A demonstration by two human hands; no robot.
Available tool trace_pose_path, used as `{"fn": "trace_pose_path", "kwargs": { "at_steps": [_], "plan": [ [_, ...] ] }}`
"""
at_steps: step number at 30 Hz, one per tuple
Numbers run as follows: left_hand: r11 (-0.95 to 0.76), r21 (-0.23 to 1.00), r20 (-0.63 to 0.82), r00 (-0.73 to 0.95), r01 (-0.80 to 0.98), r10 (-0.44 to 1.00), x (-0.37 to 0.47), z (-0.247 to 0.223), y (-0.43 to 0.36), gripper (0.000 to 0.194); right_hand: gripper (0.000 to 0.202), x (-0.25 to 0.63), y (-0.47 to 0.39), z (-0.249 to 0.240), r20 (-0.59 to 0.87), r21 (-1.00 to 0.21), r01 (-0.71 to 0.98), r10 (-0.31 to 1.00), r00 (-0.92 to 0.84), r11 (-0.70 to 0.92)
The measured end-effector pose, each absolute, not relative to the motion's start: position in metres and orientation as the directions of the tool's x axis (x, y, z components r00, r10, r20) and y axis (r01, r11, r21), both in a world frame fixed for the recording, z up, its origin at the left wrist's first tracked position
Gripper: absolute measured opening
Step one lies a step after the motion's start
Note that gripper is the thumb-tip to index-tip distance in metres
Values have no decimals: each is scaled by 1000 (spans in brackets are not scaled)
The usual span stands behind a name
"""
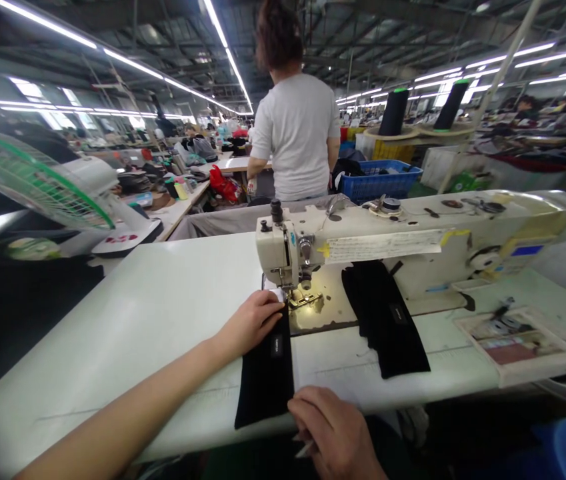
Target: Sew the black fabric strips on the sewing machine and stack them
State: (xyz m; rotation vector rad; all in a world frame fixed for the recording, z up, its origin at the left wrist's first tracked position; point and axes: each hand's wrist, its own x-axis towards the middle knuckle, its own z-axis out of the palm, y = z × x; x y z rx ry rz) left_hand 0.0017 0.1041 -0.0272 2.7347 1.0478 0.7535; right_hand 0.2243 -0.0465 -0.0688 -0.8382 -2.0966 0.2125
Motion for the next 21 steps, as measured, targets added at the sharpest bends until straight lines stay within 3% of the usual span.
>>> {"fn": "trace_pose_path", "kwargs": {
  "at_steps": [6, 12, 21],
  "plan": [
    [-770, 288, 423, 646, 569, 636, 4, -28, 115, 14, 39, 226, -44, -66, 600, -360, 570, 651, -464, 738],
    [-743, 291, 412, 622, 603, 666, 5, -29, 116, 14, 37, 227, -46, -68, 552, -415, 594, 710, -437, 689],
    [-741, 297, 405, 623, 603, 669, 5, -26, 117, 13, 28, 222, -42, -59, 600, -372, 618, 688, -408, 692]
  ]
}}
